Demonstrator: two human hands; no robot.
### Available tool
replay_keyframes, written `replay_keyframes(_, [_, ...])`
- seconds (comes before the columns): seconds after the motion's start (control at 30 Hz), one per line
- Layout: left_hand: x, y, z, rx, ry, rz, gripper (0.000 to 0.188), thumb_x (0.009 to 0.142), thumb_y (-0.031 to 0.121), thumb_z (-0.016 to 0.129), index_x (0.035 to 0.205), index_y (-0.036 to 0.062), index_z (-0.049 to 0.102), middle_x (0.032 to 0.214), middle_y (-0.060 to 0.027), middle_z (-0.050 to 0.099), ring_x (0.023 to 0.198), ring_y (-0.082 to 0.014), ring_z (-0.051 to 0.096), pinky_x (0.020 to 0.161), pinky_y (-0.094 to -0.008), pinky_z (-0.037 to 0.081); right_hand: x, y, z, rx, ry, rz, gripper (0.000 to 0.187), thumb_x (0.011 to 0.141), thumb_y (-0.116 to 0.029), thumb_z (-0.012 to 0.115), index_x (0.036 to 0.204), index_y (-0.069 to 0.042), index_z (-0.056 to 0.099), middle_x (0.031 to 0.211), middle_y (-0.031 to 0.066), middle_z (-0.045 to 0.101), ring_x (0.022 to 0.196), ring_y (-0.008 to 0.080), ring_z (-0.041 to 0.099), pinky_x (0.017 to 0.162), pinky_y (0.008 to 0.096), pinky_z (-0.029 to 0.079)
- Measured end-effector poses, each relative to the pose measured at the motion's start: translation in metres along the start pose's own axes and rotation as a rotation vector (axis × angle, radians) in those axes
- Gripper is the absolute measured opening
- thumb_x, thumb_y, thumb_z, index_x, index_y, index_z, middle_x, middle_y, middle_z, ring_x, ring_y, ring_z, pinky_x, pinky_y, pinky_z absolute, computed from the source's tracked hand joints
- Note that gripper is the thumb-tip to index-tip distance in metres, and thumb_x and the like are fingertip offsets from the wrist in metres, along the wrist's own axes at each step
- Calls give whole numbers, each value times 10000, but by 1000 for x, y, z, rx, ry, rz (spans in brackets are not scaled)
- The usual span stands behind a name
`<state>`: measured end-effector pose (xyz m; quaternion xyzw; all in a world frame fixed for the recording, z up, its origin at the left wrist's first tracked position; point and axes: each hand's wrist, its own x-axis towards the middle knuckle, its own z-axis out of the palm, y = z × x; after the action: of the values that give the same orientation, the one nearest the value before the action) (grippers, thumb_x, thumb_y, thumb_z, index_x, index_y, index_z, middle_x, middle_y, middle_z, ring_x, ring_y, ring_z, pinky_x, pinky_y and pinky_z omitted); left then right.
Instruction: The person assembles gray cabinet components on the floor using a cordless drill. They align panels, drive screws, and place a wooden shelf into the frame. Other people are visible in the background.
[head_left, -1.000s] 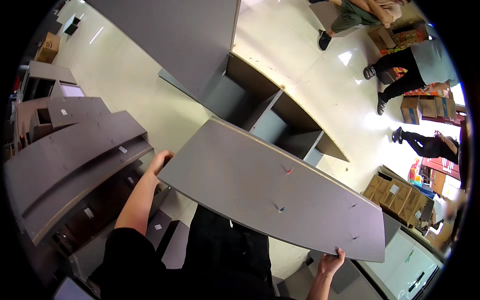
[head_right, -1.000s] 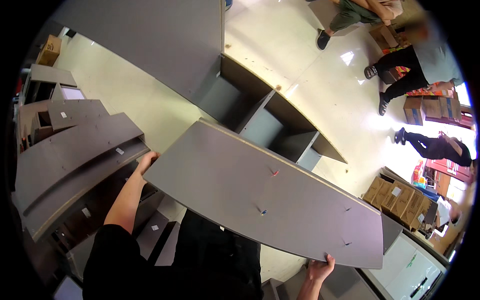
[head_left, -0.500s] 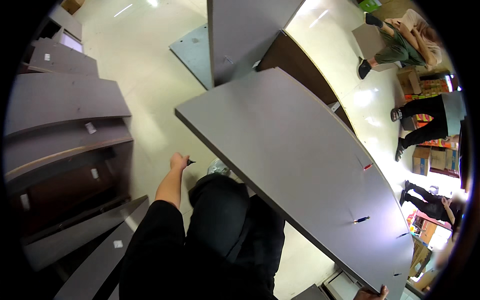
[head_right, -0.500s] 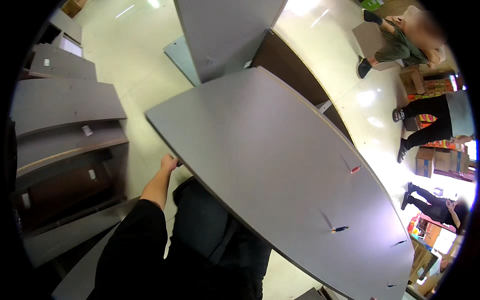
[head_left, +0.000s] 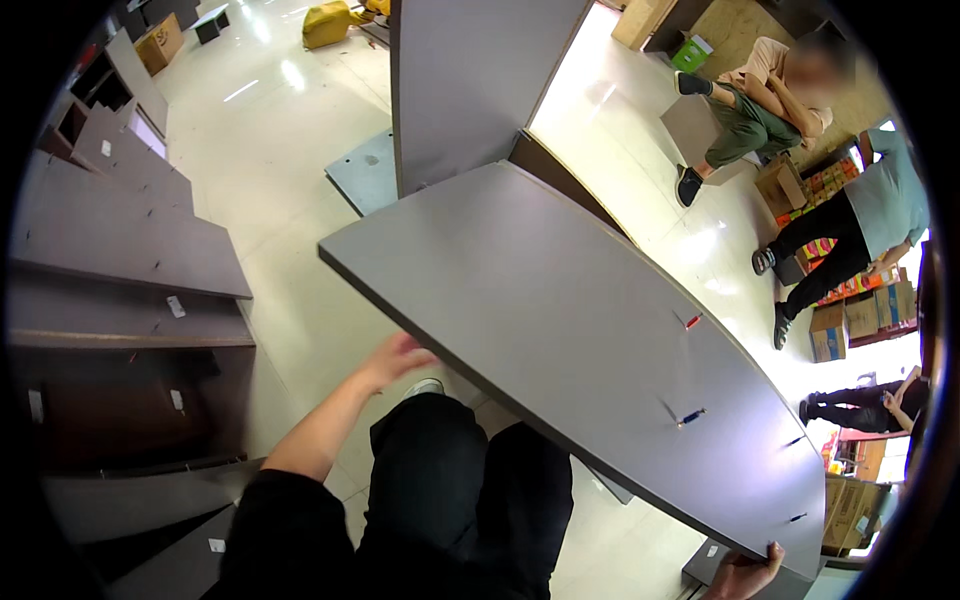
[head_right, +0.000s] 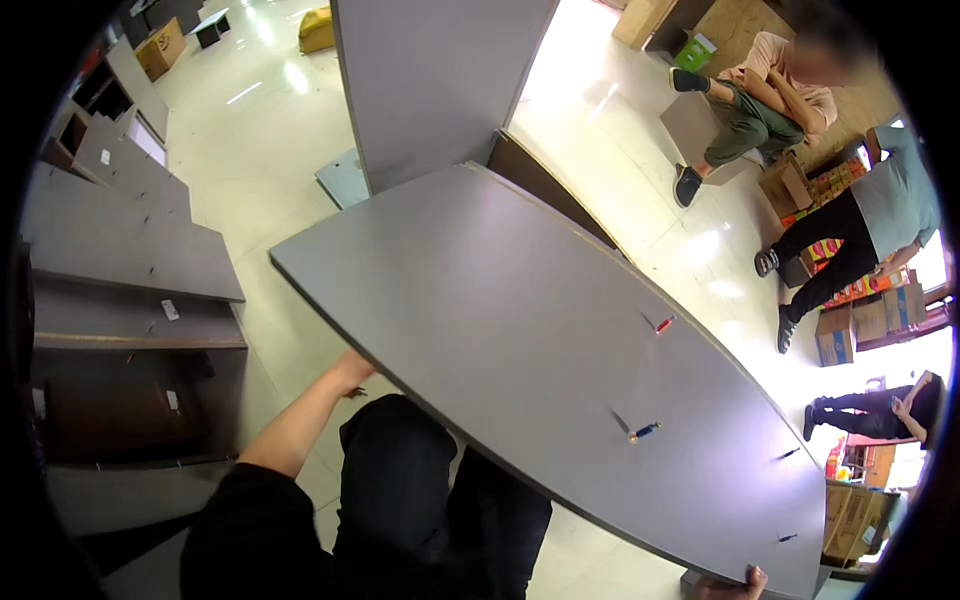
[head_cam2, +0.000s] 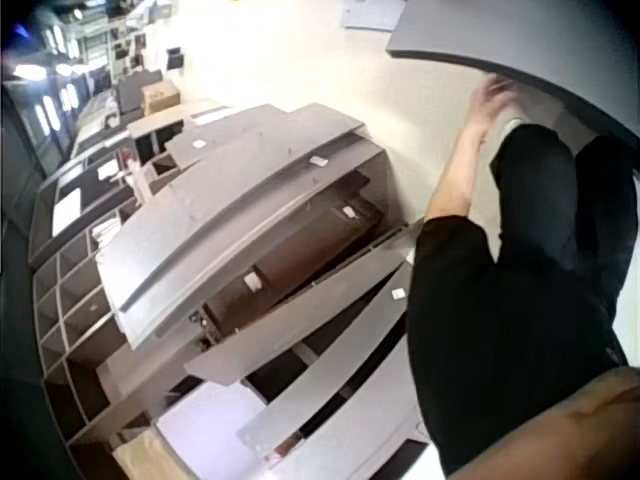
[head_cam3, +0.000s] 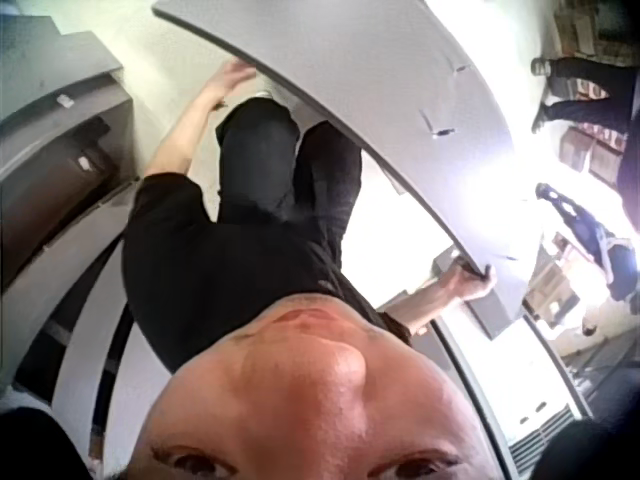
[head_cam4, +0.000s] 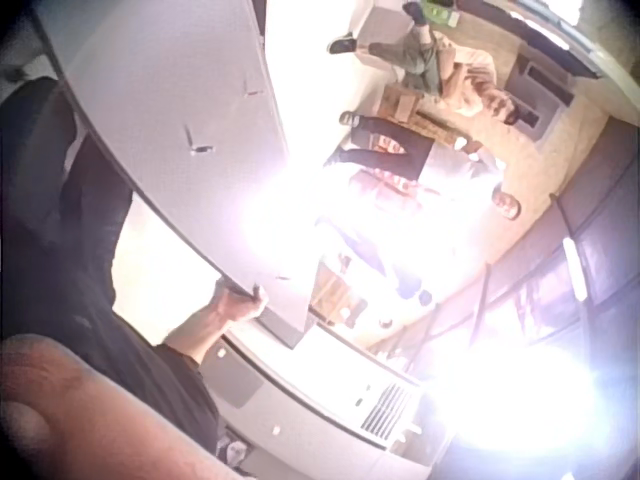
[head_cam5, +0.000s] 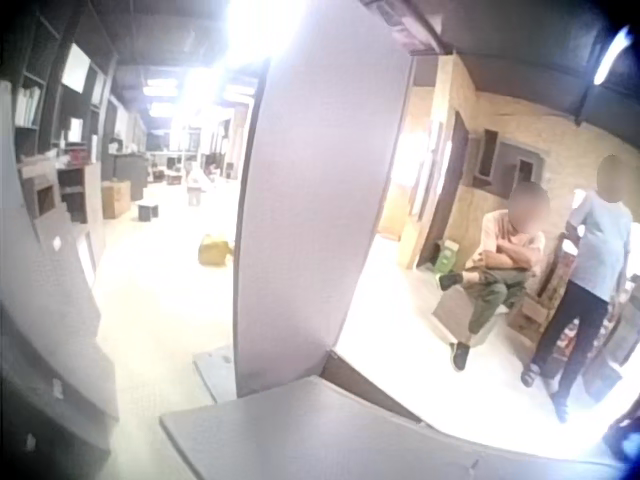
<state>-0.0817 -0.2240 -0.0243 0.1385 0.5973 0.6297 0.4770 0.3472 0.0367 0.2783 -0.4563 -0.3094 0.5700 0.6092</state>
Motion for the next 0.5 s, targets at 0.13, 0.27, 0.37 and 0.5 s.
replay_keyframes(0.13, [-63,91,105,-702,-357,378,773,757,375,770,1357,87,377,1316,-64,493,1252,-213,435,1056,-399,319,47,32,-52,91,-200,47,185,782,-108,583,926,2,622,918,87,667,805,191,644,753,325,574])
replay_keyframes(0.27, [-40,124,156,-908,79,100,522,822,156,704,1257,-2,463,1228,-87,517,1154,-211,483,1004,-401,379,62,65,-59,183,-295,162,251,766,-116,577,980,7,622,1008,115,662,934,235,636,850,367,538])
replay_keyframes(0.37, [-7,106,154,-911,0,64,330,786,52,673,1090,-6,558,1088,-84,578,1057,-201,527,939,-377,417,84,97,-75,264,-349,199,202,771,-92,577,931,14,641,994,120,672,943,234,636,873,373,529])
replay_keyframes(0.5, [35,104,153,-862,-56,57,290,750,16,684,1023,10,585,1017,-73,604,988,-200,556,878,-350,441,117,147,-94,378,-362,234,158,734,-41,601,874,17,649,997,122,674,941,246,635,918,389,503])
